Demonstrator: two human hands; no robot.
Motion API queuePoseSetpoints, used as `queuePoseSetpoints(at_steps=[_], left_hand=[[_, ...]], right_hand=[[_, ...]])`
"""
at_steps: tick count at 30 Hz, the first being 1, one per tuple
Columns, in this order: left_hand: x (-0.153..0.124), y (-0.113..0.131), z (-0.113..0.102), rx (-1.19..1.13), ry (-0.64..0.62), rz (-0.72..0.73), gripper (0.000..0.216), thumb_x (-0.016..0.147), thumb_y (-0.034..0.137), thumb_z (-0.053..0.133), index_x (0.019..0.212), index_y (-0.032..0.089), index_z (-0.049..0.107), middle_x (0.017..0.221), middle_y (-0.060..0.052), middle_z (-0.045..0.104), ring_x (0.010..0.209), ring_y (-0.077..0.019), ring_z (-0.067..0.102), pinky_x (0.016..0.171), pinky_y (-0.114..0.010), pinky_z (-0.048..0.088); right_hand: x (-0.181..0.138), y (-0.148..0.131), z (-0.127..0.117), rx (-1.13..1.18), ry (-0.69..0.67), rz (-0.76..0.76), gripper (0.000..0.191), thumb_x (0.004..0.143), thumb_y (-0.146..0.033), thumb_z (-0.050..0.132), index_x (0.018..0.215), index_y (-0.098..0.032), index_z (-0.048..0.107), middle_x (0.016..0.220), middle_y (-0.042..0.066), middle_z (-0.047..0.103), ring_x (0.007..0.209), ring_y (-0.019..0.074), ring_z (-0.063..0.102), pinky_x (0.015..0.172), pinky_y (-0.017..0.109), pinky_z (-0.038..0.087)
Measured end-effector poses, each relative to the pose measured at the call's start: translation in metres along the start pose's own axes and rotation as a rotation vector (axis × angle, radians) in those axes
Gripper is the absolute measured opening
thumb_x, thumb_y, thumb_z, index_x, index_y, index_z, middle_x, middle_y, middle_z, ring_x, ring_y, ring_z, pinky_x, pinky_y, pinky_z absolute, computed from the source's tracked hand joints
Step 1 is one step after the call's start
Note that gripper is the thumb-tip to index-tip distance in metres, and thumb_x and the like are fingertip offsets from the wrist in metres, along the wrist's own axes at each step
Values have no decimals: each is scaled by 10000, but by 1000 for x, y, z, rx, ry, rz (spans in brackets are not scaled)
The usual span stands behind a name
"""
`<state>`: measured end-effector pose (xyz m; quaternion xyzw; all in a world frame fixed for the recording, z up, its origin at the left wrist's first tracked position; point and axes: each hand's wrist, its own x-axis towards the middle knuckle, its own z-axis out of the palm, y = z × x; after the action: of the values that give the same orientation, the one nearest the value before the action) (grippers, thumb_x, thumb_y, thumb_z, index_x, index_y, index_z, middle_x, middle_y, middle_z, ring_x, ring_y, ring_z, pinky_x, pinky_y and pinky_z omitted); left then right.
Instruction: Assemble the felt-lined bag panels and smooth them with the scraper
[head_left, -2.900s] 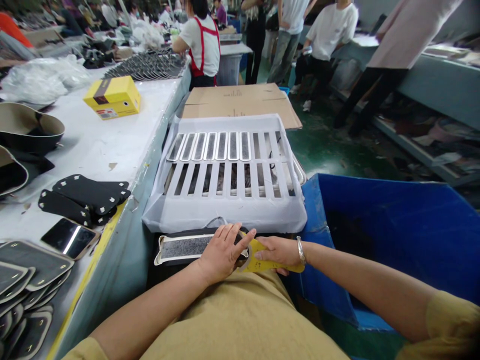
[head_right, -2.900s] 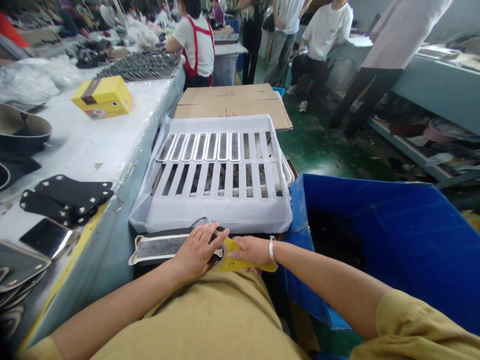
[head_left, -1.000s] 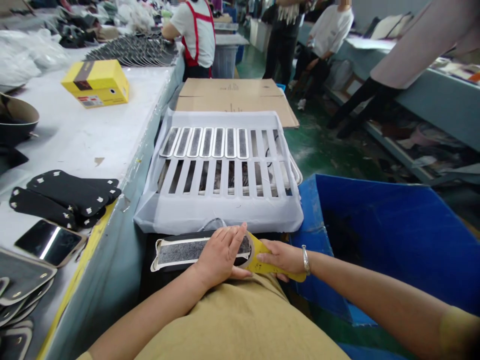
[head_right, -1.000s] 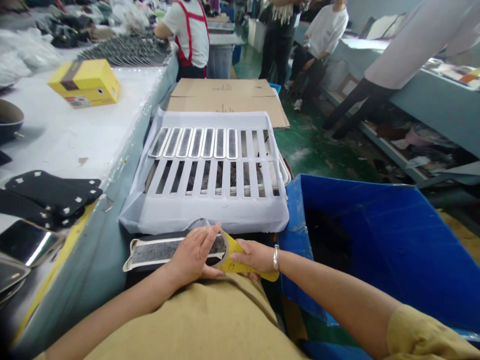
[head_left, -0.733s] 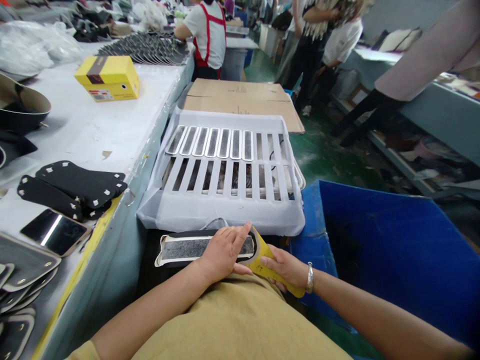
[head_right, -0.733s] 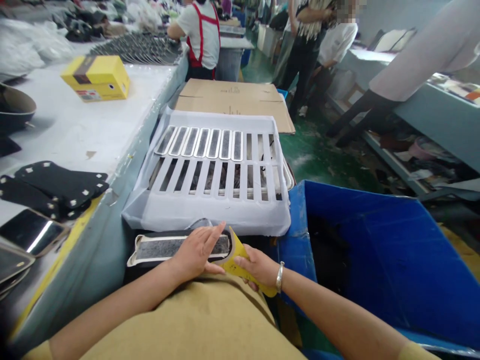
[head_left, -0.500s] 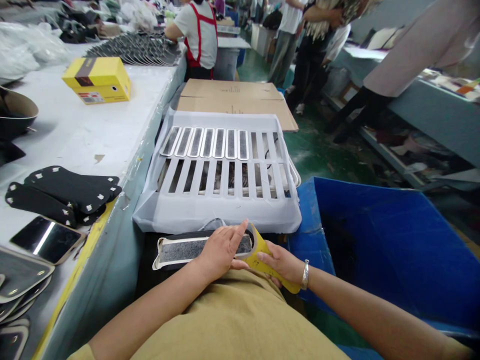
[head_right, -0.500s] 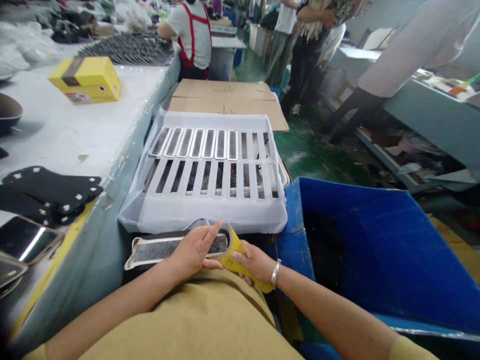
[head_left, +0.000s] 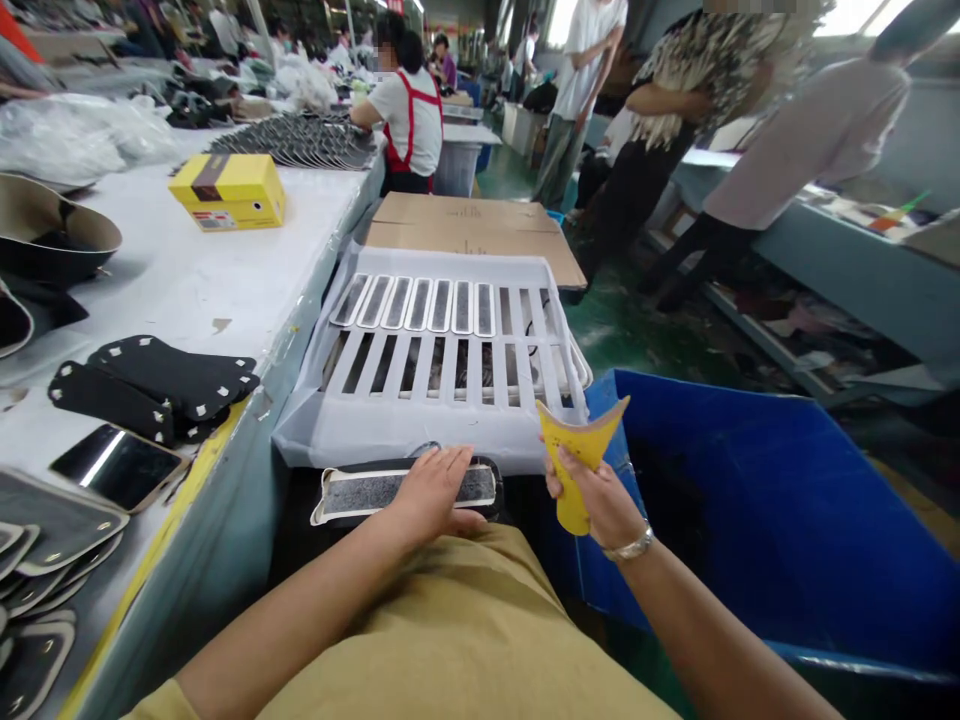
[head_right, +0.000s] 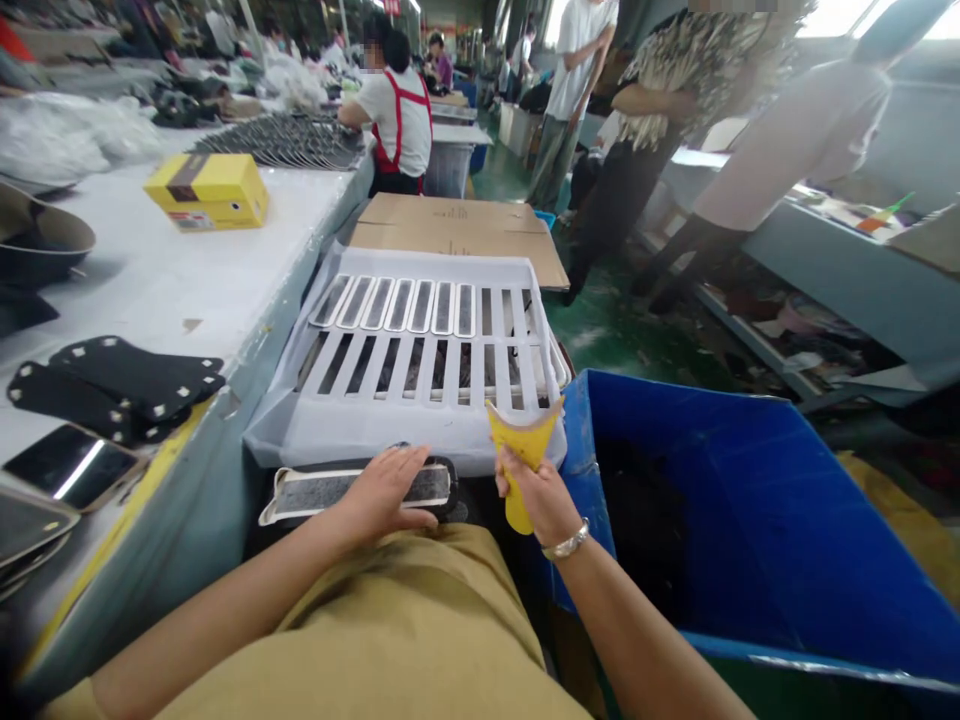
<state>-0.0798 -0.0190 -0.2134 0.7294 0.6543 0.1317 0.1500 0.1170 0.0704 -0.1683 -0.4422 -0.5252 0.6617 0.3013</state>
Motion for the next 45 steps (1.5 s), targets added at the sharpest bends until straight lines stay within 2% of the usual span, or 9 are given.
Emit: queuePoseSetpoints(at_steps=[4, 8, 11, 16, 22, 30, 35, 39, 45], left_hand=[[6, 2, -5, -1, -72, -36, 829, 668, 603, 591, 1313, 142, 347, 1344, -157, 431, 1234, -289, 403, 1020, -499, 278], [11, 5, -12, -18, -130, -53, 731, 697, 569, 567, 1281, 171, 380, 1322, -134, 460, 1210, -289, 426, 1006, -535, 274], [13, 7, -14, -17, -155, -68, 688, 705, 546, 566, 1267, 190, 390, 1317, -126, 466, 1200, -295, 435, 999, -565, 260], [14, 5, -13, -21, -141, -57, 664, 723, 524, 558, 1283, 217, 379, 1327, -108, 458, 1201, -296, 429, 997, -585, 245], [8, 0, -5, 14, -69, 13, 718, 775, 574, 475, 1356, 187, 309, 1401, -132, 362, 1249, -309, 366, 1017, -586, 206], [3, 7, 8, 123, 45, 20, 591, 880, 525, 348, 1359, 178, 330, 1437, -75, 308, 1292, -287, 296, 1051, -569, 149], [-5, 12, 10, 144, 80, 21, 560, 882, 514, 365, 1343, 196, 362, 1420, -57, 347, 1277, -273, 321, 1051, -546, 182], [-10, 12, 16, 135, 129, 18, 553, 878, 506, 383, 1341, 203, 367, 1422, -50, 345, 1285, -270, 304, 1042, -524, 212], [-16, 13, 12, 157, 133, 12, 561, 903, 519, 288, 1351, 187, 352, 1415, -48, 359, 1275, -265, 308, 1038, -497, 209]], right_hand=[[-6, 15, 28, 391, 154, -5, 225, 695, -310, 641, 815, -183, 500, 621, -62, 409, 492, 68, 399, 488, 230, 394], [2, 24, 51, 548, 277, -65, 201, 723, -319, 590, 744, -204, 426, 646, -71, 404, 461, 49, 370, 493, 224, 400], [15, 25, 56, 509, 271, -142, 216, 751, -362, 569, 758, -208, 417, 604, -80, 375, 421, 39, 313, 419, 191, 312], [30, 30, 63, 349, 302, -144, 301, 759, -482, 557, 806, -211, 435, 536, -101, 266, 389, 44, 237, 352, 180, 220], [31, 34, 65, 327, 318, -135, 281, 794, -494, 510, 825, -228, 426, 527, -106, 242, 373, 48, 224, 339, 174, 225], [28, 44, 73, 339, 319, -141, 255, 800, -462, 533, 852, -220, 470, 522, -101, 282, 366, 46, 263, 321, 177, 247], [33, 29, 65, 380, 163, -60, 272, 788, -472, 534, 819, -213, 459, 511, -109, 257, 361, 44, 223, 324, 170, 225], [49, 14, 62, 407, 189, -212, 251, 812, -465, 500, 829, -221, 445, 525, -107, 226, 369, 43, 199, 344, 161, 221], [64, 27, 74, -31, 233, -290, 333, 820, -565, 349, 811, -239, 412, 521, -95, 205, 355, 73, 224, 324, 203, 251]])
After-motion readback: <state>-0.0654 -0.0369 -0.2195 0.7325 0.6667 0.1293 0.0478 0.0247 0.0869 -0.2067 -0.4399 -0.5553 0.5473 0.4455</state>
